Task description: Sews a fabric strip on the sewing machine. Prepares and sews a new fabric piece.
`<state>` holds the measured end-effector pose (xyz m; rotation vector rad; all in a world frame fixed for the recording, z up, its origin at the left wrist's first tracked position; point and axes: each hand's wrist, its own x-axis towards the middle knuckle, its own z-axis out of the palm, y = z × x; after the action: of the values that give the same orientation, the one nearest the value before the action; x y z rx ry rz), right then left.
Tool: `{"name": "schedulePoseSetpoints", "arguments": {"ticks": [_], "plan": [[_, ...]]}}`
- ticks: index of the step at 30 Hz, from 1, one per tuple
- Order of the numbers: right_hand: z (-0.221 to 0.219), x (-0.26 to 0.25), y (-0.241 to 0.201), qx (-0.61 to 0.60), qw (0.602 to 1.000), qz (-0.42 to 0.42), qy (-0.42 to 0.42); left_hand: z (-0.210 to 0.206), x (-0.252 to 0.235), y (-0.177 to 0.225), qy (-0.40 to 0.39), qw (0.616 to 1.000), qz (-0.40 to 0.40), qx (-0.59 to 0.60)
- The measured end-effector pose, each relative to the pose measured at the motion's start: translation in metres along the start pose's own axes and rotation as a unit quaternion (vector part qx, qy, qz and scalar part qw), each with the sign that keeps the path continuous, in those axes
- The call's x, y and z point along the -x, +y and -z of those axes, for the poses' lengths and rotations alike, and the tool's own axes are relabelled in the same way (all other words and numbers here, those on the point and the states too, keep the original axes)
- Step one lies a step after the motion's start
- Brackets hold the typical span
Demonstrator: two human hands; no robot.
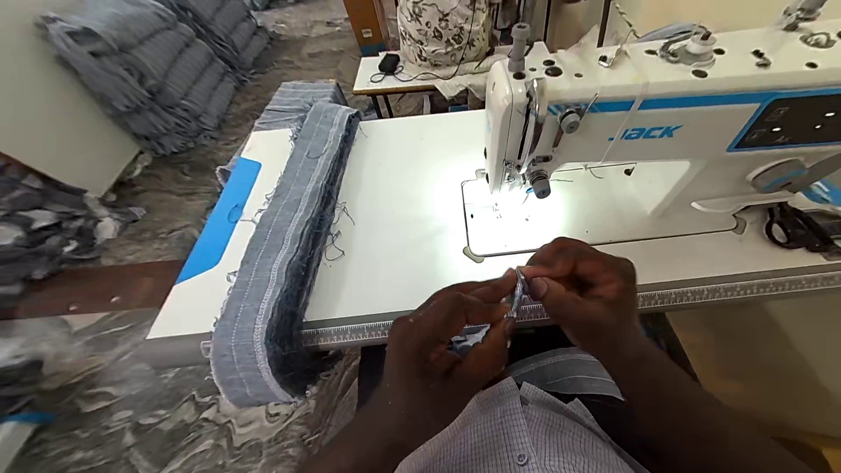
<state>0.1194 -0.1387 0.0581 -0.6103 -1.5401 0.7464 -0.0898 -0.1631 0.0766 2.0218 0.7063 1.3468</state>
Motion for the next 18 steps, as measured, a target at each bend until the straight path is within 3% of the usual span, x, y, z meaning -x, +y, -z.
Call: {"name": "schedulePoseSetpoints", "arguments": {"ticks": [2,4,8,13,15,18], "plan": [[0.005,-0.002,0.004,-0.193,0.972,-0.131,-0.031,-0.003,0.001,-0.001,0.005,0.998,0.015,0.058],[0.005,-0.004,0.007,-0.252,0.950,-0.178,-0.044,-0.004,-0.001,-0.003,0.013,0.997,0.026,0.073],[-0.005,-0.005,-0.006,-0.051,0.993,-0.104,0.003,0.004,-0.009,-0.008,0.026,0.999,0.008,0.027],[-0.025,-0.003,-0.016,0.067,0.991,0.046,0.105,0.006,-0.019,0.001,0.035,0.973,-0.152,-0.168],[-0.026,-0.001,-0.016,0.120,0.980,0.088,0.129,0.007,-0.021,-0.002,0.054,0.966,-0.124,-0.219],[-0.029,0.003,-0.019,0.137,0.979,0.086,0.122,0.004,-0.019,-0.006,0.070,0.986,-0.050,-0.140]]}}
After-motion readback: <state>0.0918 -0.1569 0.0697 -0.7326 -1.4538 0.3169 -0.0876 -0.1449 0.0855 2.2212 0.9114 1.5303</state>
